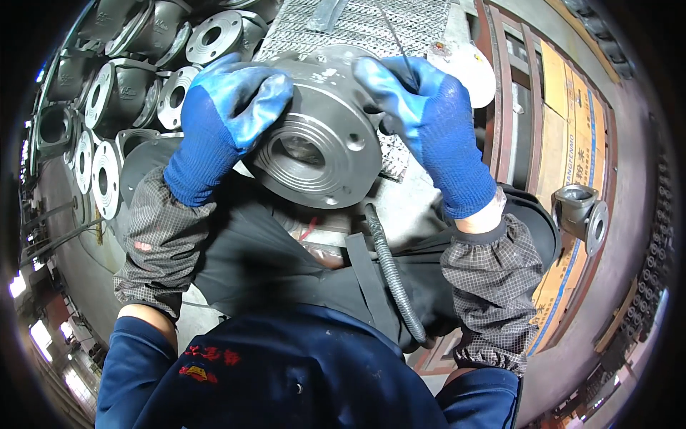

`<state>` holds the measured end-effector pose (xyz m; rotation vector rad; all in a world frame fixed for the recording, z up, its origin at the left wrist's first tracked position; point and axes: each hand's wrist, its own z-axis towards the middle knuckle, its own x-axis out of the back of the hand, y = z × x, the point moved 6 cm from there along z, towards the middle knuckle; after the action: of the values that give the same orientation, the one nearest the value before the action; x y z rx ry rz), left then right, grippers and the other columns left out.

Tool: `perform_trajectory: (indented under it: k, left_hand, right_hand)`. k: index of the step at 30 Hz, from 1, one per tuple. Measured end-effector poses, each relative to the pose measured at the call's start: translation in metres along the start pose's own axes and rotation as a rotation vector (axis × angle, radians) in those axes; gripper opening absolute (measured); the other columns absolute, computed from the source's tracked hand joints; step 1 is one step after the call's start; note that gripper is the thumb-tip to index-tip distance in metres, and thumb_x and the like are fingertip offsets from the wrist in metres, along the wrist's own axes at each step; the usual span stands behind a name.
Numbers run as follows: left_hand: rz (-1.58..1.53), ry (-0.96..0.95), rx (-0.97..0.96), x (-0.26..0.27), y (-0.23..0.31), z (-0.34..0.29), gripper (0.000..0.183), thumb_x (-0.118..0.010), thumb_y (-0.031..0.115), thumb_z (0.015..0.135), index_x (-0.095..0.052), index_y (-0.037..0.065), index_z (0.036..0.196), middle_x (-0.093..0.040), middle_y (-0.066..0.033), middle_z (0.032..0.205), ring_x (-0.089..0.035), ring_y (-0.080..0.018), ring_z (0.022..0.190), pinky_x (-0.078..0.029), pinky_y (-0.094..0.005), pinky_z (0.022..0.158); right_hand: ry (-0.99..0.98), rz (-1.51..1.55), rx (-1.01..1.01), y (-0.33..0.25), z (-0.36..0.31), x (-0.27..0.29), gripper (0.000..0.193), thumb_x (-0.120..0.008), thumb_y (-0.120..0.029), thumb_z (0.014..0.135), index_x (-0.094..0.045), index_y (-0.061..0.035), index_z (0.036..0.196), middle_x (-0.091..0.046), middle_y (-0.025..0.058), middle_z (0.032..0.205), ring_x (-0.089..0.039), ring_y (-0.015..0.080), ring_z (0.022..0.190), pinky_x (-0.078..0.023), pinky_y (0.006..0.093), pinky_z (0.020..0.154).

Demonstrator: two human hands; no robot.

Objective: The person holds a metal valve body by hand and uses a pneumatic tool to polish the exterior surfaces and the interior flange area, moving the tool in localized circular motions across different sections of the part.

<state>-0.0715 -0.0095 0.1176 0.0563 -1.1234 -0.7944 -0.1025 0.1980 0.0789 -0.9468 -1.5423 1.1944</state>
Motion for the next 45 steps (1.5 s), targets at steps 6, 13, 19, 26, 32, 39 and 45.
perform_trajectory:
  k: [6,13,19,26,32,39,45]
  left_hand:
    - [0.039,-0.011,0.086,-0.011,0.007,-0.010,0.027,-0.066,0.031,0.082,-0.070,0.008,0.096,-0.064,-0.0140,0.066,-0.064,-0.0289,0.058,-0.051,-0.0365,0.056]
    - [-0.228,0.005,0.431,-0.022,0.012,-0.008,0.030,-0.063,0.019,0.086,-0.064,0.001,0.110,-0.067,-0.0180,0.085,-0.067,-0.0290,0.076,-0.053,-0.0338,0.072]
    - [-0.190,0.072,0.164,-0.036,0.024,-0.007,0.029,-0.066,0.020,0.086,-0.064,-0.001,0.105,-0.066,-0.0174,0.086,-0.067,-0.0274,0.074,-0.053,-0.0344,0.067]
    - [-0.329,-0.006,0.300,-0.045,0.021,0.002,0.031,-0.064,0.024,0.089,-0.064,-0.003,0.104,-0.067,-0.0161,0.080,-0.067,-0.0239,0.069,-0.054,-0.0337,0.062]
    - [-0.332,-0.073,0.409,-0.047,0.021,0.002,0.030,-0.064,0.023,0.088,-0.064,-0.003,0.102,-0.066,-0.0164,0.077,-0.067,-0.0252,0.066,-0.053,-0.0337,0.060]
    - [-0.322,-0.077,0.383,-0.053,0.026,0.005,0.030,-0.066,0.022,0.086,-0.064,-0.003,0.103,-0.066,-0.0167,0.077,-0.066,-0.0271,0.067,-0.053,-0.0353,0.060]
    - [-0.375,-0.063,0.373,-0.053,0.026,0.004,0.031,-0.068,0.023,0.085,-0.064,-0.003,0.103,-0.066,-0.0169,0.079,-0.067,-0.0264,0.068,-0.053,-0.0354,0.061]
  right_hand:
    - [0.018,0.157,-0.135,0.037,-0.001,0.013,0.039,-0.062,-0.022,0.089,-0.059,0.0068,0.115,-0.063,0.0048,0.095,-0.057,0.0069,0.081,-0.047,0.0198,0.073]
    - [0.033,-0.139,0.047,0.017,0.003,0.051,0.046,-0.038,-0.034,0.101,-0.047,-0.0040,0.135,-0.057,0.0126,0.124,-0.062,0.0177,0.094,-0.052,0.0273,0.077]
    - [-0.069,-0.597,-0.067,-0.059,-0.047,0.064,0.027,-0.056,-0.019,0.095,-0.066,-0.0038,0.115,-0.066,0.0024,0.076,-0.052,0.0071,0.060,-0.044,0.0229,0.058]
    - [-0.249,-1.155,0.229,-0.073,-0.056,0.029,0.040,-0.063,0.003,0.076,-0.067,-0.0112,0.114,-0.058,0.0094,0.066,-0.059,0.0225,0.057,-0.047,0.0346,0.053]
    - [-0.422,-1.593,0.323,-0.063,-0.047,-0.001,0.026,-0.061,-0.015,0.080,-0.067,-0.0154,0.105,-0.058,0.0038,0.066,-0.062,0.0197,0.063,-0.047,0.0340,0.048]
    - [-0.519,-1.746,0.216,-0.035,-0.047,-0.008,0.033,-0.063,-0.015,0.076,-0.066,-0.0146,0.109,-0.059,0.0054,0.074,-0.061,0.0221,0.068,-0.047,0.0363,0.052]
    - [-0.630,-1.811,0.192,-0.044,-0.034,-0.018,0.031,-0.067,-0.020,0.073,-0.067,-0.0131,0.104,-0.062,0.0064,0.082,-0.063,0.0223,0.074,-0.050,0.0365,0.056]
